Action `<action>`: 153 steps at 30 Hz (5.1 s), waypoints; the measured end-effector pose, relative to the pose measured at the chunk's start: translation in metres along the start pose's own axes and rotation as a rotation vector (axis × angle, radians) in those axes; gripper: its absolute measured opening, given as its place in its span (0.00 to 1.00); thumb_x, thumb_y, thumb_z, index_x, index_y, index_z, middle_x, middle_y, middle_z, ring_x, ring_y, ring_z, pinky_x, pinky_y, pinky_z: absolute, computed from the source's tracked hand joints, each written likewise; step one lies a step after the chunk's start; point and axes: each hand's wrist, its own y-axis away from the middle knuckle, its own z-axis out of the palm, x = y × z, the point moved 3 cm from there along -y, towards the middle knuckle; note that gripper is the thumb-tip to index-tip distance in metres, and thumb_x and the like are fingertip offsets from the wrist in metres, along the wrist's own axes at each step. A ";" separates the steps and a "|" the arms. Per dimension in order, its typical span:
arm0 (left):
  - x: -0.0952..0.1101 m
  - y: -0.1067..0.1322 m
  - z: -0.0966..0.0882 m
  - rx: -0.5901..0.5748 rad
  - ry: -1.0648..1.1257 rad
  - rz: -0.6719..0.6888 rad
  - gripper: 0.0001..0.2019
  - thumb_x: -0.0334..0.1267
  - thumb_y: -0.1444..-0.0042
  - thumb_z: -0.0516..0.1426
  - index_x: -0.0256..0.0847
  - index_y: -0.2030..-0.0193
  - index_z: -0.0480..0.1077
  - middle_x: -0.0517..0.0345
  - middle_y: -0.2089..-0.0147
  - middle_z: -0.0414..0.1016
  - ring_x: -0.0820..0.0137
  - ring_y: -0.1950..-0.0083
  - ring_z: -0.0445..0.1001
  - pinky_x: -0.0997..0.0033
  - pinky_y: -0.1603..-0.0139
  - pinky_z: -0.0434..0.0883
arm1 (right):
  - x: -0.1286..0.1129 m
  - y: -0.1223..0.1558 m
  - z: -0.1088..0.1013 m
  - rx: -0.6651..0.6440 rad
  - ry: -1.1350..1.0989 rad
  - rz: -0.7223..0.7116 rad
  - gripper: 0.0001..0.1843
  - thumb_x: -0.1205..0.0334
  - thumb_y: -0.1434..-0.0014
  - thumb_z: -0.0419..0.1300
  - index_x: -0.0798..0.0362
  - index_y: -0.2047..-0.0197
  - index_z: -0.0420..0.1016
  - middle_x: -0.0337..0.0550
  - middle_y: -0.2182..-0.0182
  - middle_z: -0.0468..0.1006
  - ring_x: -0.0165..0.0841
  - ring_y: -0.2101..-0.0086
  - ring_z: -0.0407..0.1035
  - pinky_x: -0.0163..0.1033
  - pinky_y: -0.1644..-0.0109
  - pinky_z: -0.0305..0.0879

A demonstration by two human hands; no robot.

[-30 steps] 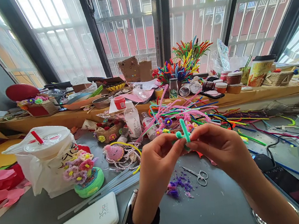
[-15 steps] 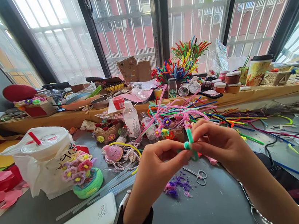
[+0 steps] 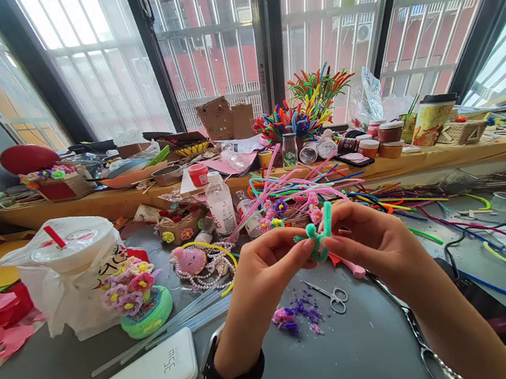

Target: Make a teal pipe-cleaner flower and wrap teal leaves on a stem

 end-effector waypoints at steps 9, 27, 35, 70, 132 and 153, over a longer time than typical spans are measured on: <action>-0.002 0.001 0.002 -0.046 -0.038 -0.010 0.05 0.32 0.59 0.61 0.35 0.73 0.74 0.60 0.79 0.73 0.79 0.77 0.68 0.83 0.74 0.67 | -0.009 0.000 -0.007 -0.018 0.229 -0.111 0.02 0.63 0.53 0.63 0.51 0.73 0.75 0.40 0.69 0.65 0.29 0.68 0.63 0.34 0.69 0.63; 0.008 0.006 0.001 0.056 -0.022 0.065 0.10 0.30 0.59 0.61 0.37 0.71 0.63 0.65 0.81 0.71 0.77 0.79 0.70 0.79 0.75 0.69 | -0.002 0.002 0.009 -0.006 -0.145 0.026 0.02 0.66 0.52 0.61 0.53 0.73 0.71 0.42 0.64 0.75 0.22 0.81 0.64 0.29 0.82 0.62; 0.012 0.012 0.011 0.079 -0.105 0.282 0.15 0.25 0.60 0.61 0.39 0.65 0.65 0.62 0.72 0.75 0.74 0.68 0.74 0.78 0.66 0.72 | 0.001 0.001 0.002 0.186 -0.153 -0.139 0.02 0.66 0.51 0.61 0.50 0.72 0.72 0.40 0.67 0.75 0.31 0.66 0.69 0.34 0.68 0.67; 0.010 0.024 0.012 0.489 -0.359 0.692 0.17 0.25 0.58 0.61 0.44 0.79 0.54 0.68 0.74 0.77 0.73 0.70 0.75 0.73 0.66 0.71 | -0.001 0.006 0.014 0.348 -0.145 -0.261 0.04 0.68 0.51 0.60 0.48 0.72 0.74 0.41 0.67 0.72 0.32 0.66 0.69 0.38 0.63 0.71; 0.007 0.008 0.004 0.074 -0.102 0.156 0.07 0.29 0.60 0.62 0.35 0.71 0.70 0.59 0.73 0.73 0.75 0.71 0.72 0.80 0.69 0.71 | -0.009 0.004 -0.001 0.169 0.272 -0.295 0.02 0.66 0.49 0.58 0.51 0.73 0.71 0.40 0.71 0.70 0.30 0.69 0.65 0.36 0.69 0.63; 0.018 0.013 -0.002 -0.247 -0.210 0.119 0.11 0.26 0.61 0.61 0.40 0.71 0.64 0.62 0.75 0.73 0.75 0.74 0.72 0.77 0.70 0.69 | -0.001 0.003 -0.001 -0.164 -0.078 0.193 0.12 0.57 0.53 0.61 0.55 0.79 0.66 0.36 0.78 0.64 0.22 0.81 0.52 0.31 0.81 0.45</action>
